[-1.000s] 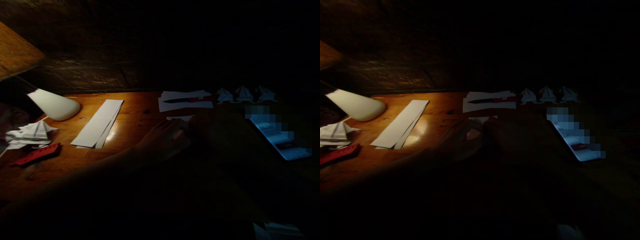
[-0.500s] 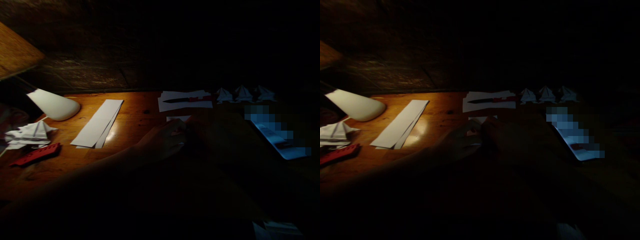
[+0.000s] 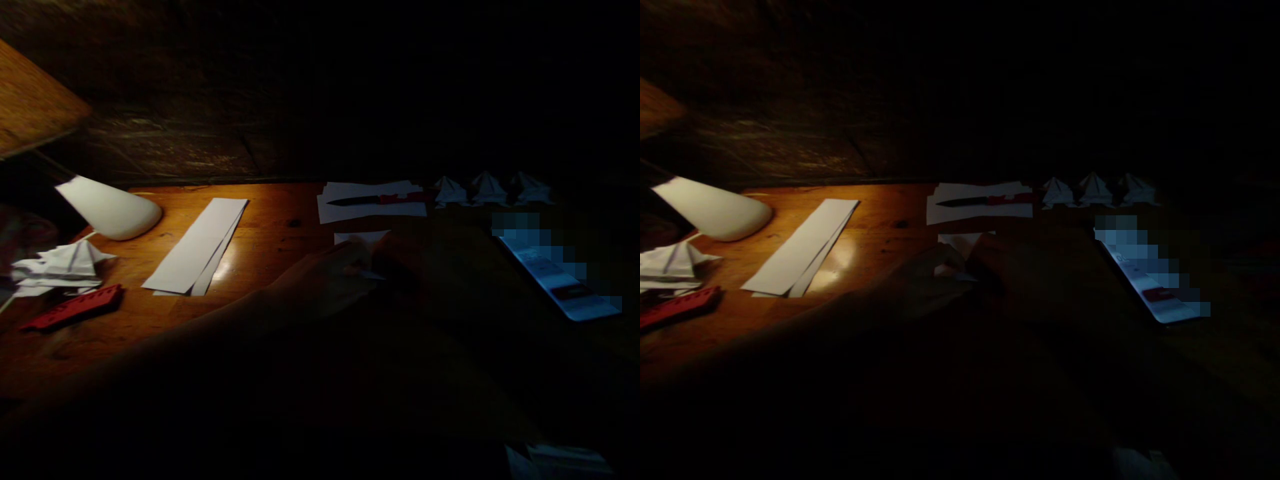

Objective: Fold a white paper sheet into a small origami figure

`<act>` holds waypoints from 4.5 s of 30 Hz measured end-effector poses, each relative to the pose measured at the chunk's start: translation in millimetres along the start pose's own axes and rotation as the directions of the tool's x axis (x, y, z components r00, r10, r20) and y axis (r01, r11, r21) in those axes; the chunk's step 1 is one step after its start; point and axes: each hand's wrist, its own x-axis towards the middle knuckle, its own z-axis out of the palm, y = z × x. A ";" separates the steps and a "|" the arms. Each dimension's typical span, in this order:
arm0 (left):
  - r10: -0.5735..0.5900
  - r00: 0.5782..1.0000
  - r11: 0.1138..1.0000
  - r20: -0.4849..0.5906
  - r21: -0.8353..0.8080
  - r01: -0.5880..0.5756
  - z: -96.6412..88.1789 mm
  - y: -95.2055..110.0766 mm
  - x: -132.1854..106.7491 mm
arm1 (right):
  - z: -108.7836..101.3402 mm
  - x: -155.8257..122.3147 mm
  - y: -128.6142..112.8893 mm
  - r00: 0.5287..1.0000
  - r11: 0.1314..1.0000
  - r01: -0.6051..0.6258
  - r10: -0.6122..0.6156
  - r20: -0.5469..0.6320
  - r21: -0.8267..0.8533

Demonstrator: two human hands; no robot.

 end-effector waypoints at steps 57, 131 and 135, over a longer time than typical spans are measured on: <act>0.076 0.996 0.990 -0.040 -0.117 -0.080 -8.8 -15.0 -5.9 | 4.7 2.9 31.0 0.987 0.950 0.158 -0.161 -0.013 0.270; 0.252 0.966 0.939 0.061 0.228 -0.259 -28.6 -19.7 -2.6 | -4.2 0.2 29.7 0.963 0.971 0.235 -0.239 0.129 0.046; 0.243 0.967 0.944 0.075 0.213 -0.253 -30.2 -18.3 -2.8 | -3.3 -1.8 28.9 0.969 0.978 0.209 -0.205 0.138 -0.018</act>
